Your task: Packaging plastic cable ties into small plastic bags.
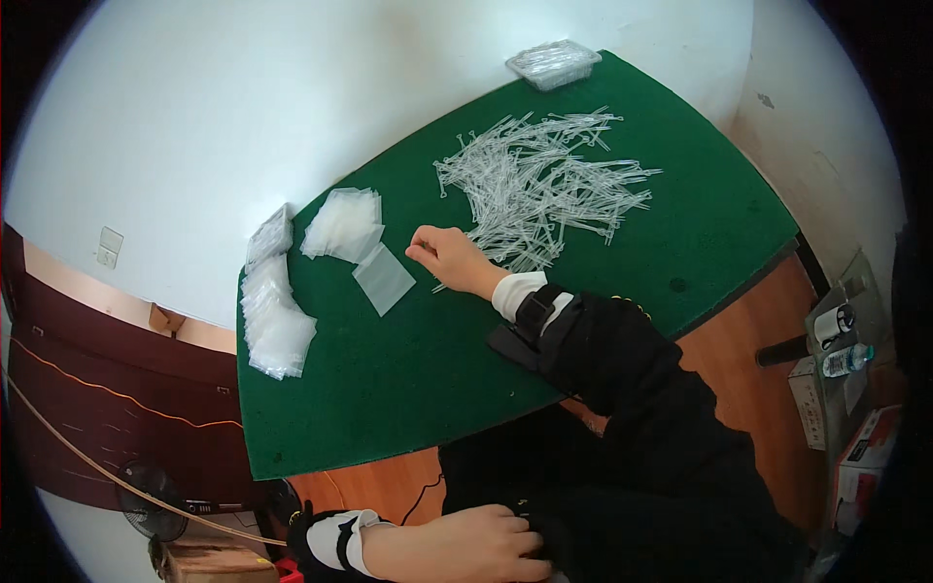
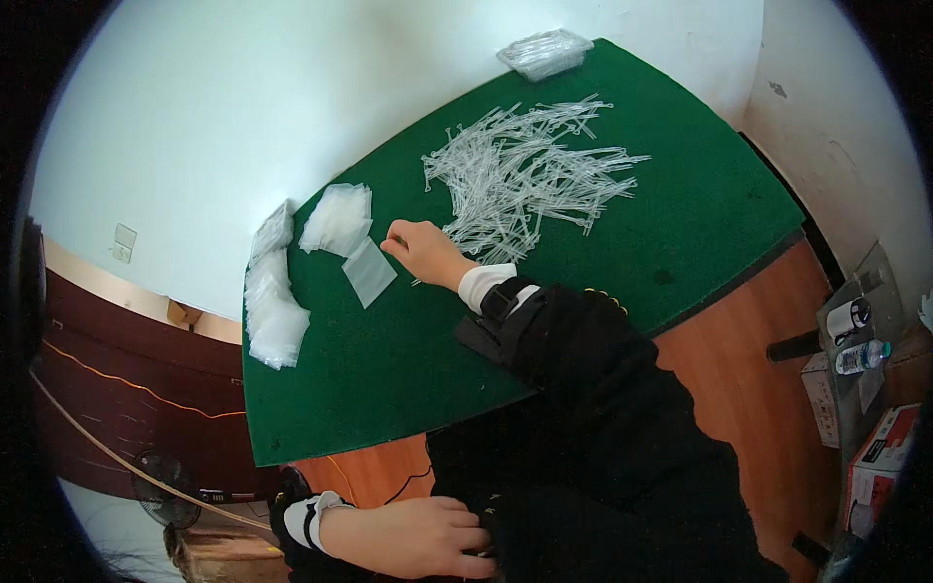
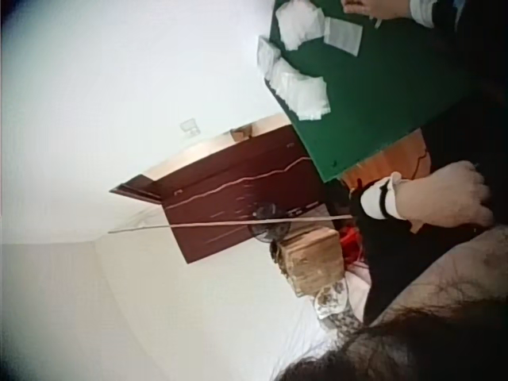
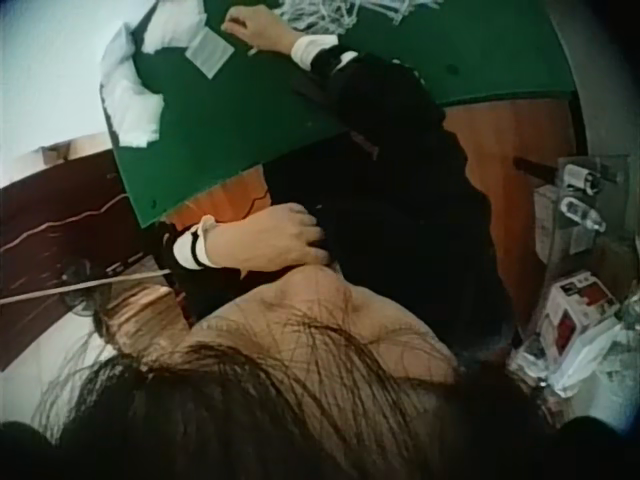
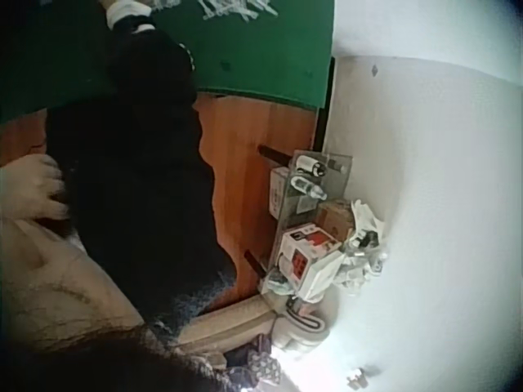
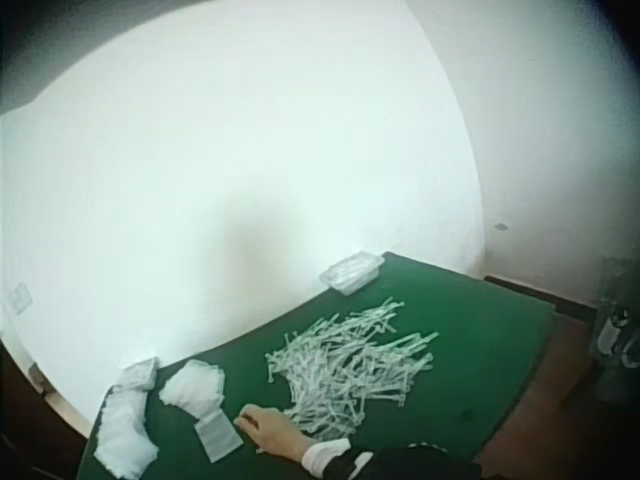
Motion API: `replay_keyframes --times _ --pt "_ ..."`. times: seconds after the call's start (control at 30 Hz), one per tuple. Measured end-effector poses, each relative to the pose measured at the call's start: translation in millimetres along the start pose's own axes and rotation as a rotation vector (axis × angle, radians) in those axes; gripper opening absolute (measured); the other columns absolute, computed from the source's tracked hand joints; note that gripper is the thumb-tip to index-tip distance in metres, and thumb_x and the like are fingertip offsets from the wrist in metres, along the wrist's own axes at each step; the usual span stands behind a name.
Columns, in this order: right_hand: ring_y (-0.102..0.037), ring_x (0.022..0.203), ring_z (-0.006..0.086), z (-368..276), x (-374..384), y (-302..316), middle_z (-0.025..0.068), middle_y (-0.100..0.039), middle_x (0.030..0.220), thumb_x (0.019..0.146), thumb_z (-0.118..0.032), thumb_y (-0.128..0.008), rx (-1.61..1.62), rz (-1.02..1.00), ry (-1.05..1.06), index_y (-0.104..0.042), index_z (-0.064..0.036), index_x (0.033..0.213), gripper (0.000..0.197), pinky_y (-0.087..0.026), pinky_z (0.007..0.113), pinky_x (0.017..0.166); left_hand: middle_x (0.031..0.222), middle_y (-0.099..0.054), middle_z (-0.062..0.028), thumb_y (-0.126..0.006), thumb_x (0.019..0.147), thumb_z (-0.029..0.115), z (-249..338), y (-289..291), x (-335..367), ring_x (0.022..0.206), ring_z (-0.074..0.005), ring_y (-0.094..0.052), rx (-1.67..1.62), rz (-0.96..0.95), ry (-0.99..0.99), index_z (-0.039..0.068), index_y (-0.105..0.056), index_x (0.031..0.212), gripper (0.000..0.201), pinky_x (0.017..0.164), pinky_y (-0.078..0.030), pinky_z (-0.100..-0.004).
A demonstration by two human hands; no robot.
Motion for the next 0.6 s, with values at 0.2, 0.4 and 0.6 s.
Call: replay_keyframes --times 0.2,0.4,0.6 --pt "-0.056 0.061 0.0333 -1 -2 0 0.0158 -0.058 0.066 0.082 -0.022 -0.058 -0.017 -0.040 -0.041 -0.055 -0.0010 0.079 0.021 -0.042 0.038 0.055 0.081 -0.054 -0.0116 -0.050 0.080 0.016 22 21 -14 0.080 -0.0269 -0.053 -0.105 0.009 -0.190 0.001 -0.056 0.090 0.019 0.072 -0.041 -0.0363" --pt "-0.051 0.054 0.0254 -10 -3 -6 0.0129 -0.055 0.062 0.083 -0.020 -0.059 0.004 -0.028 0.063 -0.055 -0.0011 0.081 0.020 -0.039 0.034 0.051 0.081 -0.053 -0.0143 -0.051 0.079 0.016 36 35 -22 0.076 -0.0302 -0.053 -0.474 0.169 -0.335 -0.001 -0.055 0.087 0.019 0.065 -0.042 -0.0389" --pt "-0.049 0.050 0.0227 -7 0 -7 0.0117 -0.053 0.060 0.083 -0.020 -0.059 -0.036 -0.057 0.067 -0.056 -0.0013 0.081 0.019 -0.038 0.032 0.049 0.082 -0.054 -0.0162 -0.051 0.081 0.014 8 8 12 0.074 -0.0322 -0.054 -0.261 0.162 -0.354 -0.002 -0.054 0.087 0.018 0.062 -0.044 -0.0387"
Point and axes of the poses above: each hand's wrist, its own x-axis towards the middle knuckle, its own y-axis out of the back of the hand, z = x × y, the point moved 8 cm from there along x, towards the middle knuckle
